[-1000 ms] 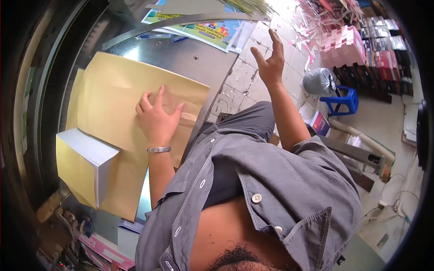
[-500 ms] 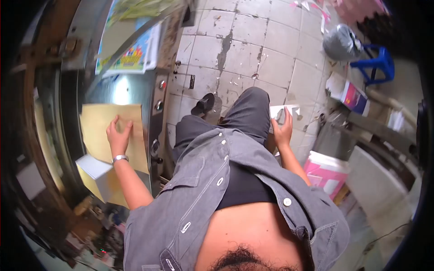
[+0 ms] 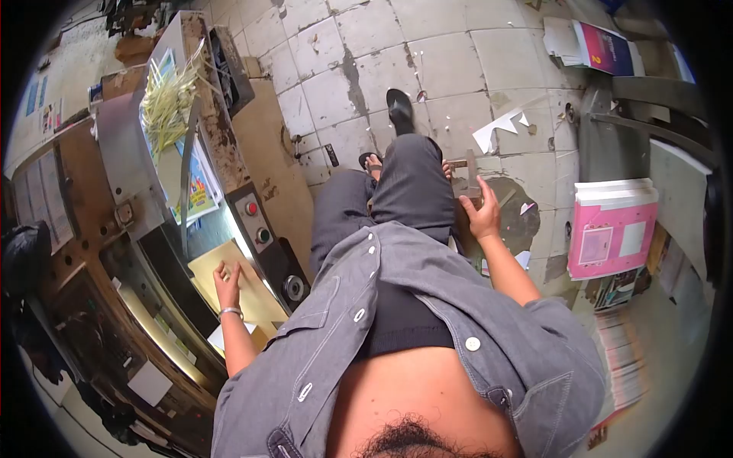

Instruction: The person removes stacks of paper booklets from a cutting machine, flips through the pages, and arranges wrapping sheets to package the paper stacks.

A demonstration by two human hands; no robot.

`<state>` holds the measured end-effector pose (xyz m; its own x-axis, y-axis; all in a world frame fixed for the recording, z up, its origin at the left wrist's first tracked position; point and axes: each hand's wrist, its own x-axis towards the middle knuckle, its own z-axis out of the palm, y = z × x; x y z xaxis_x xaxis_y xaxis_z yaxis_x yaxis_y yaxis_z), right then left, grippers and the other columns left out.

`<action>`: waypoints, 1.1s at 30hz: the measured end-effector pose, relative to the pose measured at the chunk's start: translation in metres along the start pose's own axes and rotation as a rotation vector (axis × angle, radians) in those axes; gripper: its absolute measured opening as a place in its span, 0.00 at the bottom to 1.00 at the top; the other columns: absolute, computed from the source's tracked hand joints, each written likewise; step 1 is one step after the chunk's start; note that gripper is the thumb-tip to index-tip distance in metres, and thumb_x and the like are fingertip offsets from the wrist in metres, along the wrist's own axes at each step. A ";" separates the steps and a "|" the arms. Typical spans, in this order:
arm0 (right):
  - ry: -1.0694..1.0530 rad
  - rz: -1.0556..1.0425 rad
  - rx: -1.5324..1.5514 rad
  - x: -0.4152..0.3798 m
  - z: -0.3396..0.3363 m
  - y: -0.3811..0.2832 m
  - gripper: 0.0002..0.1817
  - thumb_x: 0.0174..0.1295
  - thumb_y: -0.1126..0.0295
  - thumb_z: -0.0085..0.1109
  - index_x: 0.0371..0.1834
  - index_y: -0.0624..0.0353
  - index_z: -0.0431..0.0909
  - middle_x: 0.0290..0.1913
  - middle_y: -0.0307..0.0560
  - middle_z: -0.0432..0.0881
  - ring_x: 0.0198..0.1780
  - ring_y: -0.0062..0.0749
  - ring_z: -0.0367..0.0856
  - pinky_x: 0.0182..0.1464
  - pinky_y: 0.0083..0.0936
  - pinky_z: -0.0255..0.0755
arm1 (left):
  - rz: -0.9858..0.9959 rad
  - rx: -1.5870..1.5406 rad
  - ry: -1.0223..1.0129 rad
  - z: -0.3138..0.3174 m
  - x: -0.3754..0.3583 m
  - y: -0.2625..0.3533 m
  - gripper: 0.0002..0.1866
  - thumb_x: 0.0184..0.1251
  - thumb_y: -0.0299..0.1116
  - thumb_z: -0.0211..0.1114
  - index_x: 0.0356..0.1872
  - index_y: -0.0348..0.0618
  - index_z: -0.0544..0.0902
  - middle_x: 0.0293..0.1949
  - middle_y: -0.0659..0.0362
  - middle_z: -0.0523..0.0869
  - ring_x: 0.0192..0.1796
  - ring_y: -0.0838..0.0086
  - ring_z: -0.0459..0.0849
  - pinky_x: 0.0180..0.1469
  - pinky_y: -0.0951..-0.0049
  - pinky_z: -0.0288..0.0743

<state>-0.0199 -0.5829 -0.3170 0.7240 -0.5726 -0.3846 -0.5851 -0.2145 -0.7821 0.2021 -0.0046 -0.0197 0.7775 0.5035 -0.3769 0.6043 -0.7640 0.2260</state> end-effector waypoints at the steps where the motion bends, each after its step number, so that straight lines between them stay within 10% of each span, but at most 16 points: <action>1: -0.006 0.001 -0.011 0.002 -0.002 0.000 0.45 0.62 0.38 0.71 0.74 0.59 0.74 0.67 0.59 0.81 0.68 0.57 0.79 0.69 0.43 0.72 | -0.009 -0.005 -0.004 0.000 0.001 -0.004 0.48 0.62 0.58 0.79 0.76 0.43 0.68 0.73 0.40 0.70 0.72 0.47 0.73 0.67 0.53 0.73; 20: -0.264 0.255 -0.374 0.060 -0.029 -0.065 0.55 0.61 0.51 0.73 0.87 0.59 0.53 0.79 0.66 0.65 0.79 0.61 0.64 0.79 0.46 0.60 | -0.020 0.148 -0.067 -0.010 -0.028 0.021 0.42 0.60 0.44 0.81 0.70 0.39 0.70 0.67 0.43 0.70 0.71 0.49 0.68 0.76 0.52 0.65; 24: -0.202 -0.309 -0.228 0.207 0.029 -0.245 0.58 0.59 0.52 0.76 0.85 0.67 0.52 0.82 0.67 0.61 0.83 0.59 0.59 0.82 0.45 0.55 | 0.173 0.328 0.305 -0.007 0.013 0.048 0.35 0.60 0.39 0.78 0.67 0.39 0.73 0.68 0.42 0.70 0.73 0.46 0.67 0.77 0.47 0.59; 28: -0.332 -0.973 -0.101 0.267 0.138 -0.528 0.57 0.51 0.51 0.82 0.80 0.71 0.62 0.79 0.65 0.66 0.79 0.58 0.63 0.80 0.47 0.56 | 0.382 -0.002 0.464 0.000 0.079 0.197 0.46 0.56 0.57 0.78 0.73 0.46 0.72 0.76 0.39 0.64 0.79 0.39 0.58 0.78 0.37 0.51; 33: -0.609 -1.238 -0.629 0.223 0.268 -0.696 0.72 0.41 0.34 0.82 0.89 0.35 0.46 0.86 0.70 0.46 0.84 0.75 0.48 0.81 0.65 0.47 | 0.307 0.025 0.403 0.033 0.105 0.268 0.60 0.51 0.71 0.75 0.84 0.56 0.62 0.85 0.43 0.49 0.86 0.41 0.43 0.81 0.31 0.32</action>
<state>0.6468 -0.3492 0.0103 0.8056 0.5874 0.0768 0.5449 -0.6839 -0.4852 0.4402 -0.1699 -0.0281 0.9270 0.3663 0.0810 0.3371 -0.9080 0.2487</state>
